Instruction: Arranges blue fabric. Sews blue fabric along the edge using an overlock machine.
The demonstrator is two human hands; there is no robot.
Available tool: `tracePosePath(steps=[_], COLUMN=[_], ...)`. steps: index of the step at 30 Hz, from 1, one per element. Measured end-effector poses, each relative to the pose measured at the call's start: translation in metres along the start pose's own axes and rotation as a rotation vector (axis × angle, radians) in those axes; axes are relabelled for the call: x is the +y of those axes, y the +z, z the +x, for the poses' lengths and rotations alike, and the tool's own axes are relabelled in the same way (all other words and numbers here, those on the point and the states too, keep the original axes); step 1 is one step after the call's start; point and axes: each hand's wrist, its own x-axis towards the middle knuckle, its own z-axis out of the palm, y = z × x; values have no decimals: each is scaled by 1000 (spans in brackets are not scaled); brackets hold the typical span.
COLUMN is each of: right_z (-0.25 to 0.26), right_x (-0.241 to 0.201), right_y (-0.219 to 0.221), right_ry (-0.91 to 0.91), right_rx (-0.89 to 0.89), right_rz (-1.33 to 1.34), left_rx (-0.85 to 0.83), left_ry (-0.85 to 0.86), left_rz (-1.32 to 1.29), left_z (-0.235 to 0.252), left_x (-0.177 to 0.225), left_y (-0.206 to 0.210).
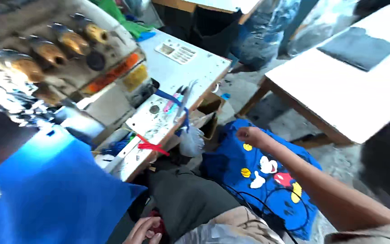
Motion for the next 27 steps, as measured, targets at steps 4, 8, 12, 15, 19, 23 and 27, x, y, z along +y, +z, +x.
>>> tracePosePath(steps=[4, 8, 12, 15, 19, 23, 27], right_z=[-13, -8, 3, 5, -1, 2, 4], right_x=[20, -9, -26, -23, -15, -4, -15], right_y=[62, 120, 140, 139, 126, 122, 116], right_ry=[-54, -74, 0, -53, -69, -10, 78], right_rx=[115, 73, -6, -15, -1, -47, -75], right_rz=[79, 28, -97, -116, -10, 87, 274], left_rx=[-37, -11, 6, 10, 28, 27, 4], left_ry=[-7, -11, -22, -56, -88, -87, -73], left_rz=[9, 49, 60, 46, 35, 38, 26], left_z=[7, 12, 6, -1, -8, -6, 6], left_x=[-2, 2, -1, -7, -13, -13, -3], left_y=[3, -1, 0, 1, 0, 0, 2])
